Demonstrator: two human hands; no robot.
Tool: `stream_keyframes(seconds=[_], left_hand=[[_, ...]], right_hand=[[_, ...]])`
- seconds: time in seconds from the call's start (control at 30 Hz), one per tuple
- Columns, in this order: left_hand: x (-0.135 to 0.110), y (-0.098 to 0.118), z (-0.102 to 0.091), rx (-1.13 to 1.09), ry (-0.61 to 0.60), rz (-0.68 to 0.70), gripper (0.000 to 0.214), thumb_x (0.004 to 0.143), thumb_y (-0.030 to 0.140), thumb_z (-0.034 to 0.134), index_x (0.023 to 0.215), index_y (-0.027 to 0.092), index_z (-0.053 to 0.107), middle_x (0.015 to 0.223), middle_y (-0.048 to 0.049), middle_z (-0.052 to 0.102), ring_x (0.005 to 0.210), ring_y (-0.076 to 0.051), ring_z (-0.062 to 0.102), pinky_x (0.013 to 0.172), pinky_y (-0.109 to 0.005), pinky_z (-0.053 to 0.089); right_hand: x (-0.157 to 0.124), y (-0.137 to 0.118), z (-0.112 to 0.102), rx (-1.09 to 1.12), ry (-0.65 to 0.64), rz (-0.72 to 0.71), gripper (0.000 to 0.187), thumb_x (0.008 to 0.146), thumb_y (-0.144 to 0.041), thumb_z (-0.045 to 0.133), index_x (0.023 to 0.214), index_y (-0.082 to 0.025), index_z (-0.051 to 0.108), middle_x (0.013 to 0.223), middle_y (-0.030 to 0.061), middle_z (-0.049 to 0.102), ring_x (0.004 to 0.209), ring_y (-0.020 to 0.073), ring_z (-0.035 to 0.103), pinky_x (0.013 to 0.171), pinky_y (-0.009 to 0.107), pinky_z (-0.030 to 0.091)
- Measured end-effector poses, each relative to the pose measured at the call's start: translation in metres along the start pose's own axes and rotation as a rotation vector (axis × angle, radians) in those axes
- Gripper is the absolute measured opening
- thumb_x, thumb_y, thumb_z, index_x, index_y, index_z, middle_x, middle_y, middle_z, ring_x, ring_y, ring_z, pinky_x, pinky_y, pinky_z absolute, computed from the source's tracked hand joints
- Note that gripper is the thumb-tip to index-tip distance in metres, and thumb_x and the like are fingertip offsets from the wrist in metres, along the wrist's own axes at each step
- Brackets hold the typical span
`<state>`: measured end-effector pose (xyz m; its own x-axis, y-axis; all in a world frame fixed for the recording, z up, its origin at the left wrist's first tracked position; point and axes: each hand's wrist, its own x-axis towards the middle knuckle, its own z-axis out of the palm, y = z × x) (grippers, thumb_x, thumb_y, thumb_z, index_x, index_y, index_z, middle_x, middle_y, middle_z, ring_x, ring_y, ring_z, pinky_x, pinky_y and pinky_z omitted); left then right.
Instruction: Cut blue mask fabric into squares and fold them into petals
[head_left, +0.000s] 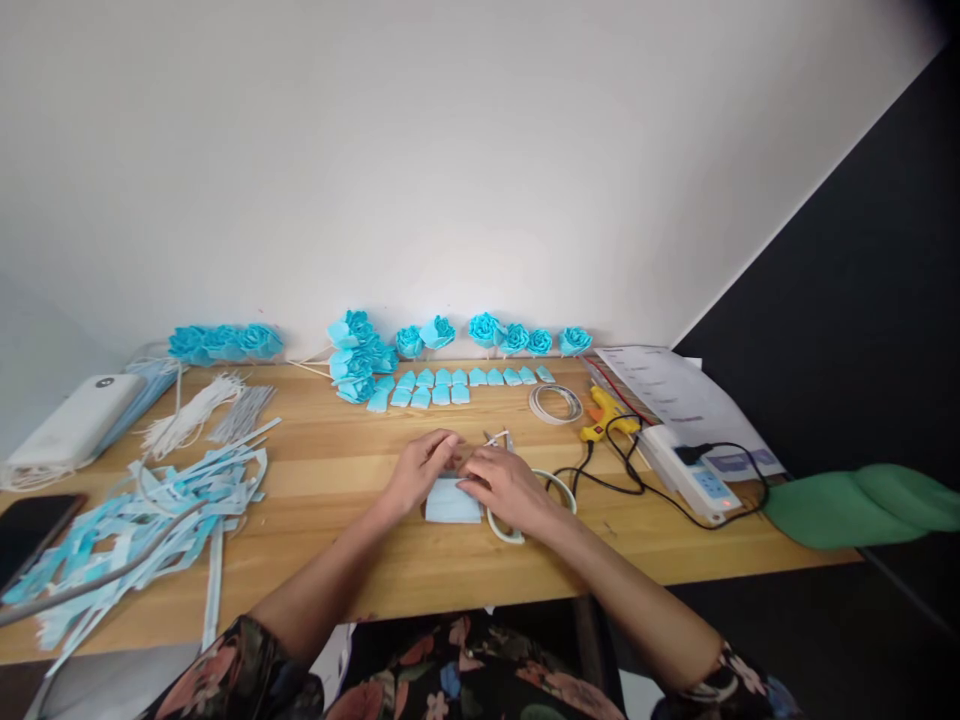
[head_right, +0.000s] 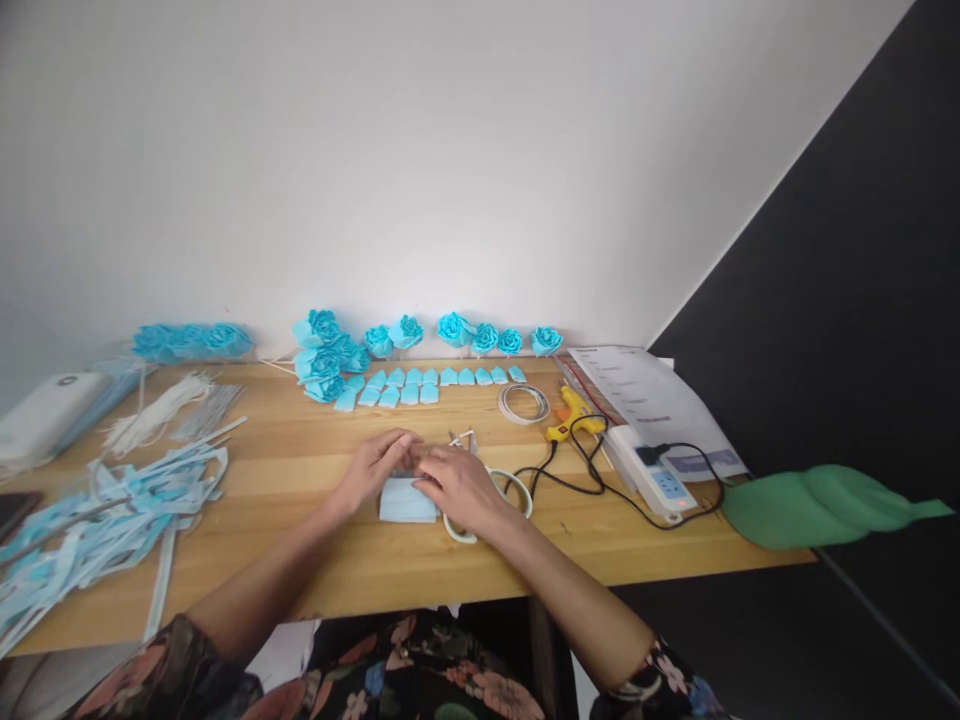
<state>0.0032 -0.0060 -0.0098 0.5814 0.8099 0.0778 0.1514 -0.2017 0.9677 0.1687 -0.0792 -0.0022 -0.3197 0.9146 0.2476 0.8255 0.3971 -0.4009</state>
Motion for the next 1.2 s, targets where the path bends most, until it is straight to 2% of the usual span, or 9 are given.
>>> stream_keyframes(seconds=[0.2, 0.37, 0.53, 0.67, 0.83, 0.97, 1.0, 1.1, 1.2], left_hand=[[-0.003, 0.014, -0.004, 0.014, -0.009, 0.005, 0.051, 0.093, 0.051, 0.033, 0.097, 0.012, 0.065, 0.083, -0.0078, 0.068, 0.083, -0.020, 0.062, 0.081, -0.032, 0.048], [-0.003, 0.018, -0.009, 0.033, 0.016, 0.004, 0.045, 0.089, 0.051, 0.041, 0.094, 0.014, 0.067, 0.101, -0.0098, 0.069, 0.099, -0.024, 0.061, 0.091, -0.035, 0.046], [0.000, 0.016, -0.007, -0.045, -0.055, -0.096, 0.042, 0.077, 0.047, 0.062, 0.103, 0.014, 0.063, 0.090, -0.0060, 0.067, 0.079, -0.019, 0.061, 0.068, -0.029, 0.052], [0.003, 0.008, -0.004, -0.154, -0.079, -0.169, 0.060, 0.073, 0.038, 0.065, 0.126, 0.015, 0.049, 0.088, -0.0037, 0.062, 0.057, -0.010, 0.057, 0.048, -0.022, 0.047], [0.003, 0.004, -0.009, -0.173, -0.270, -0.187, 0.059, 0.076, 0.030, 0.062, 0.131, 0.014, 0.047, 0.070, 0.0003, 0.060, 0.051, -0.010, 0.055, 0.048, -0.021, 0.045], [0.001, 0.018, -0.028, -0.090, -0.428, -0.134, 0.050, 0.078, 0.032, 0.064, 0.126, 0.019, 0.056, 0.084, -0.0043, 0.067, 0.067, -0.014, 0.060, 0.059, -0.024, 0.048], [0.001, 0.023, -0.033, -0.042, -0.426, -0.088, 0.046, 0.079, 0.034, 0.064, 0.122, 0.020, 0.060, 0.093, -0.0061, 0.068, 0.078, -0.017, 0.062, 0.067, -0.026, 0.050], [0.004, 0.034, -0.046, 0.036, -0.193, 0.064, 0.038, 0.085, 0.042, 0.056, 0.111, 0.017, 0.066, 0.109, -0.0096, 0.067, 0.100, -0.024, 0.059, 0.083, -0.031, 0.047], [0.005, 0.033, -0.047, -0.048, -0.081, 0.061, 0.041, 0.086, 0.046, 0.053, 0.109, 0.015, 0.066, 0.108, -0.0094, 0.067, 0.103, -0.025, 0.059, 0.085, -0.031, 0.046]], right_hand=[[0.004, 0.004, -0.008, 0.026, 0.030, 0.054, 0.019, 0.093, -0.027, 0.057, 0.077, -0.018, 0.062, 0.077, 0.0012, 0.063, 0.073, 0.0154, 0.057, 0.066, 0.025, 0.037], [0.012, 0.010, -0.019, 0.055, 0.040, 0.104, 0.029, 0.095, -0.032, 0.052, 0.070, -0.018, 0.057, 0.070, -0.0009, 0.058, 0.067, 0.0132, 0.053, 0.063, 0.024, 0.034], [0.018, 0.017, -0.022, 0.147, 0.044, 0.152, 0.035, 0.096, -0.033, 0.049, 0.064, -0.018, 0.052, 0.061, -0.0039, 0.052, 0.058, 0.0110, 0.049, 0.056, 0.022, 0.030], [0.021, 0.022, -0.025, 0.202, 0.100, 0.210, 0.034, 0.094, -0.035, 0.049, 0.065, -0.019, 0.057, 0.058, -0.0043, 0.054, 0.055, 0.0108, 0.049, 0.055, 0.022, 0.030], [0.025, 0.028, -0.038, 0.346, 0.229, 0.279, 0.023, 0.090, -0.034, 0.052, 0.081, -0.019, 0.068, 0.067, -0.0016, 0.064, 0.061, 0.0136, 0.057, 0.057, 0.022, 0.039], [0.033, 0.028, -0.048, 0.484, 0.254, 0.269, 0.023, 0.087, -0.037, 0.056, 0.082, -0.018, 0.068, 0.069, -0.0008, 0.064, 0.062, 0.0144, 0.058, 0.057, 0.022, 0.042], [0.035, 0.027, -0.049, 0.524, 0.248, 0.259, 0.024, 0.087, -0.037, 0.057, 0.083, -0.018, 0.069, 0.071, -0.0003, 0.065, 0.064, 0.0147, 0.059, 0.057, 0.022, 0.043], [0.040, 0.022, -0.049, 0.615, 0.186, 0.225, 0.024, 0.087, -0.039, 0.057, 0.091, -0.019, 0.070, 0.079, 0.0009, 0.068, 0.069, 0.0159, 0.061, 0.060, 0.023, 0.045], [0.044, 0.019, -0.042, 0.593, 0.113, 0.191, 0.025, 0.087, -0.038, 0.059, 0.102, -0.022, 0.070, 0.083, 0.0007, 0.069, 0.069, 0.0152, 0.060, 0.061, 0.024, 0.045]])
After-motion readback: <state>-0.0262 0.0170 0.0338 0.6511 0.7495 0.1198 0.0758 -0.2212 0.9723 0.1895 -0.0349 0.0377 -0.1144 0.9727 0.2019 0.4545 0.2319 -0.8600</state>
